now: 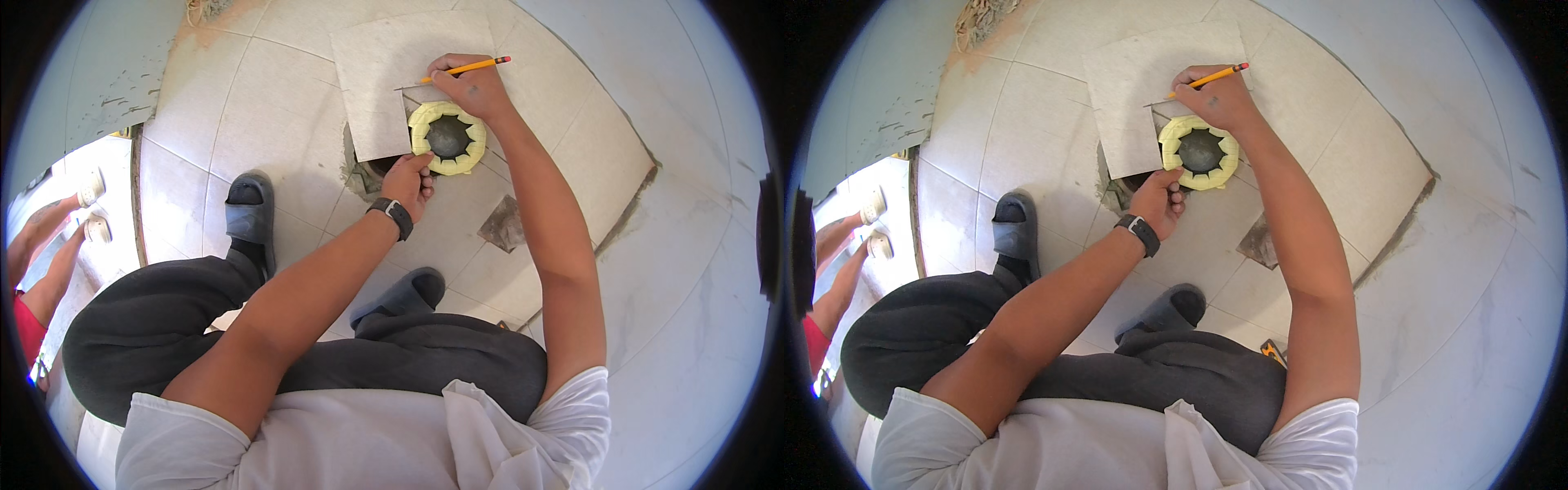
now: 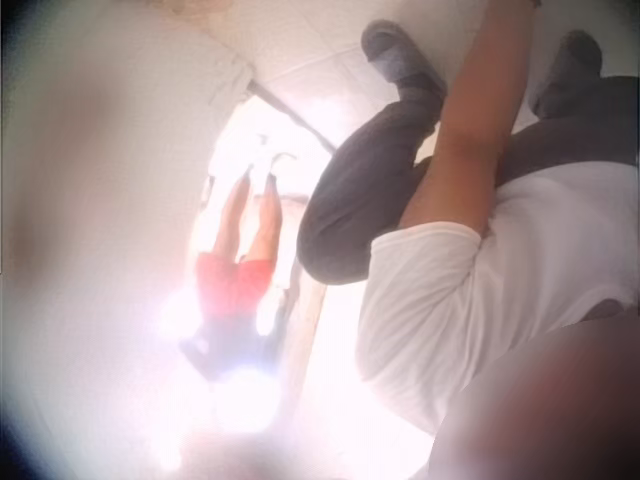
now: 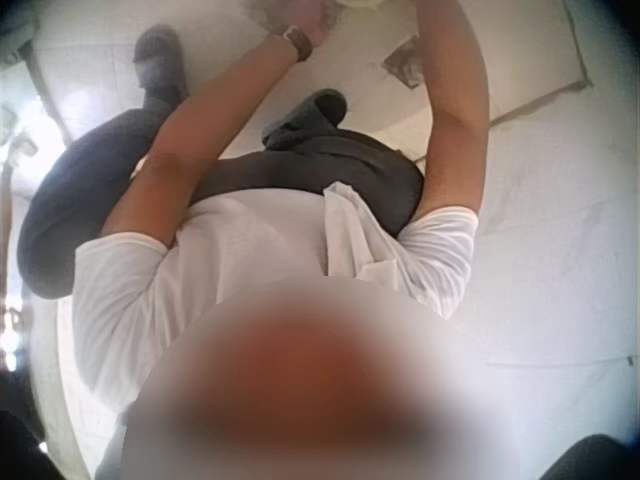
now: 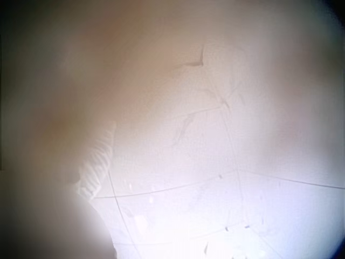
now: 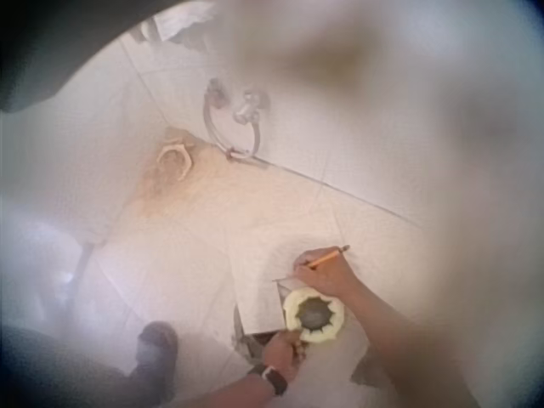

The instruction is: The person walks into a bathroom and sits on the floor. They place a tile over a floor drain, then use a pencil and a circular foam template to mark the tile for cutting around the drain.

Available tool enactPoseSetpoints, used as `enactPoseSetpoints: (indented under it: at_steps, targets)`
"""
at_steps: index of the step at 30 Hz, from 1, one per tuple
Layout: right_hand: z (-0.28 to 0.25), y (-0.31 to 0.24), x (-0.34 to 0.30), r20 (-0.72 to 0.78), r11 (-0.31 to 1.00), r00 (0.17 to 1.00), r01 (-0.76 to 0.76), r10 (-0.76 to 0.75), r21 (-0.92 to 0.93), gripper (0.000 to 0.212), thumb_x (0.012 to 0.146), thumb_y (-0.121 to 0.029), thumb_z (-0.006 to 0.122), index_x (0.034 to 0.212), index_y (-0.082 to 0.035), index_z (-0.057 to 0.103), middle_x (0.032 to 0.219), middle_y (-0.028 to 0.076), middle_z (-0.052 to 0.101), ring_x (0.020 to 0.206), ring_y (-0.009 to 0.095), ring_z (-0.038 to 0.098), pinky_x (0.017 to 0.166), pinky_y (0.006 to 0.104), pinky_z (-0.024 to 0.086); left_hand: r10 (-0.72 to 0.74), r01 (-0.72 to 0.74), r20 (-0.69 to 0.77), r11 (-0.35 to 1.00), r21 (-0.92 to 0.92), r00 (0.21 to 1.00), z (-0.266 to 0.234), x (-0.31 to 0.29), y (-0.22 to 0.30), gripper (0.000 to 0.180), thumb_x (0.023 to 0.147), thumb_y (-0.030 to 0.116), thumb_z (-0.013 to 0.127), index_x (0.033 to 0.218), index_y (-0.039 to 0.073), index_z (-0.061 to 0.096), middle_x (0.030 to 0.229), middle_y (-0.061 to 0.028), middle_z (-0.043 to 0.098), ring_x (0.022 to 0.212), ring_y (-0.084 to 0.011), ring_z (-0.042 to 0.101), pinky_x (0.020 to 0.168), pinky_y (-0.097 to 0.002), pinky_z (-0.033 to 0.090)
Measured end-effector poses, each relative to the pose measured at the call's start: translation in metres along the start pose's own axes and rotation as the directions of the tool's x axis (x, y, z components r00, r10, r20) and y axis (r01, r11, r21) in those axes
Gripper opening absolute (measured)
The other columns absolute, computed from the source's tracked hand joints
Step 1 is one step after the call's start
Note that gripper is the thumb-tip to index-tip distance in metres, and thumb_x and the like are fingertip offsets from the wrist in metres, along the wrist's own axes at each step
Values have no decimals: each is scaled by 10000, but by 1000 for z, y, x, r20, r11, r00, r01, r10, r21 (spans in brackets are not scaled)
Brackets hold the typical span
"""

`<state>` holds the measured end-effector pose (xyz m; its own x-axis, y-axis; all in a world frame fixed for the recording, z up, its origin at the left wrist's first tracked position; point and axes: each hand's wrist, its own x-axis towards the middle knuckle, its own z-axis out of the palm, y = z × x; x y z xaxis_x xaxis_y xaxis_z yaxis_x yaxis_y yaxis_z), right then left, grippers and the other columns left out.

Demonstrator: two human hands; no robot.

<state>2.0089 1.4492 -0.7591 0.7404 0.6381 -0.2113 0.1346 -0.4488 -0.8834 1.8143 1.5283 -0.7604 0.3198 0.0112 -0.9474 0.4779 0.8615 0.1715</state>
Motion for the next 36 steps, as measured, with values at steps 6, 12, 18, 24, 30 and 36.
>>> enactPoseSetpoints:
  at_steps: [6,12,18,24,30,36]
  targets:
    - [0,0,-1,9,1000,1000,-14,14,-6,185,910,-179,686,972,-20,758,754,9,664,686,87,548,622,287,461,3,-3,13,1000,-7,1000,-1,1,0,199,949,181,718,928,166,521,734,64,449,589,-77,425,523,-255,347]
    - [0,-1,0,6,999,1000,1,0,-33,191,909,-180,687,981,-19,759,759,12,670,691,86,560,625,289,467,4,-4,7,1000,6,1000,-1,1,0,197,948,181,719,926,169,524,730,67,451,585,-76,428,519,-256,351]
    - [0,2,1,-3,999,999,-38,38,-11,201,860,-215,688,940,-55,780,788,34,730,706,119,639,660,291,516,0,0,8,1000,6,1000,-1,-1,2,198,947,183,722,927,176,525,717,75,454,583,-72,427,520,-255,352]
    - [0,1,0,3,1000,1000,-22,22,-22,197,877,-209,691,952,-46,773,782,26,712,707,105,611,654,291,501,-2,2,10,1000,4,1000,0,-3,2,197,947,183,723,931,178,526,719,74,459,583,-71,428,521,-254,352]
    - [0,0,-2,7,1000,1000,-23,23,-10,183,910,-182,691,975,-24,758,778,18,684,709,93,567,646,287,473,1,-1,7,1000,0,1000,0,-2,2,201,950,182,720,926,175,521,724,73,457,582,-72,427,519,-254,351]
    - [0,2,-1,17,1000,1000,6,-5,-24,179,908,-172,691,982,-26,763,790,22,697,719,93,585,658,284,488,5,-5,11,1000,3,1000,-1,-1,1,200,956,178,714,924,171,516,726,72,447,583,-73,420,528,-254,351]
